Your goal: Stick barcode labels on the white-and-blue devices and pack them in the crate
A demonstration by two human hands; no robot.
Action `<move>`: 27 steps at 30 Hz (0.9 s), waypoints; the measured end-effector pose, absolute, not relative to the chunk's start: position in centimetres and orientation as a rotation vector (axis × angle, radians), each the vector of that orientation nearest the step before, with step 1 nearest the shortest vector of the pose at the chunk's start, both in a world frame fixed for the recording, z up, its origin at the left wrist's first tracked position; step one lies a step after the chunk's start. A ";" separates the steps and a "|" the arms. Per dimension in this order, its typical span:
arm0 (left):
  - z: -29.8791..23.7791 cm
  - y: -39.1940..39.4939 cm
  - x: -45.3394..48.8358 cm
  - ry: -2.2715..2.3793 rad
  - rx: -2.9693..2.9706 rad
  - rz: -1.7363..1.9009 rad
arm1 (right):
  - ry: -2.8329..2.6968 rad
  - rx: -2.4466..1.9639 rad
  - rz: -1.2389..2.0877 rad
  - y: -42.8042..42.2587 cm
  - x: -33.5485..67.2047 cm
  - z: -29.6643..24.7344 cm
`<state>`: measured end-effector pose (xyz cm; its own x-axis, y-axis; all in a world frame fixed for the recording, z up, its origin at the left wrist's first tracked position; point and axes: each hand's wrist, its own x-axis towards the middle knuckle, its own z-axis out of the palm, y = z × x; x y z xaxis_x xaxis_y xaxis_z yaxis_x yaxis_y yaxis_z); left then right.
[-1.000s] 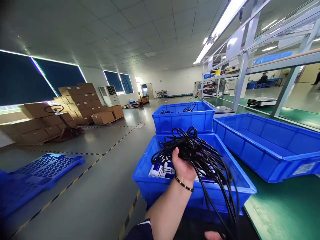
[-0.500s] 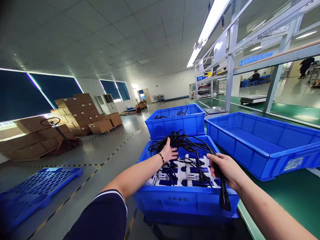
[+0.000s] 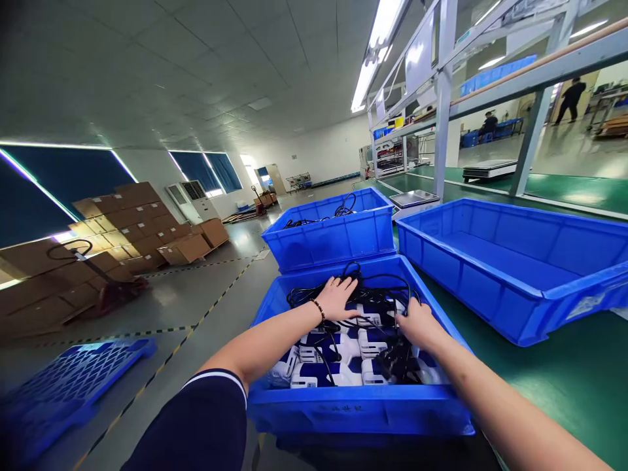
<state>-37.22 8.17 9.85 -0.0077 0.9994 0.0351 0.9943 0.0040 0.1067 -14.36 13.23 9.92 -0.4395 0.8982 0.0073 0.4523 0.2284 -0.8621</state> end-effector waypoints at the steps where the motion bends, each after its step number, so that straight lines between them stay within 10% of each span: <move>1: 9.2 8.4 -37.1 2.180 2.201 0.106 | -2.057 -1.263 1.085 12.9 -13.8 9.5; 8: 7.3 8.8 -35.7 2.330 2.182 0.029 | -2.863 -0.990 0.247 11.5 -11.4 7.3; 27: 7.5 6.1 -38.7 2.578 1.801 -0.120 | -3.102 -0.764 0.865 10.1 -13.6 10.6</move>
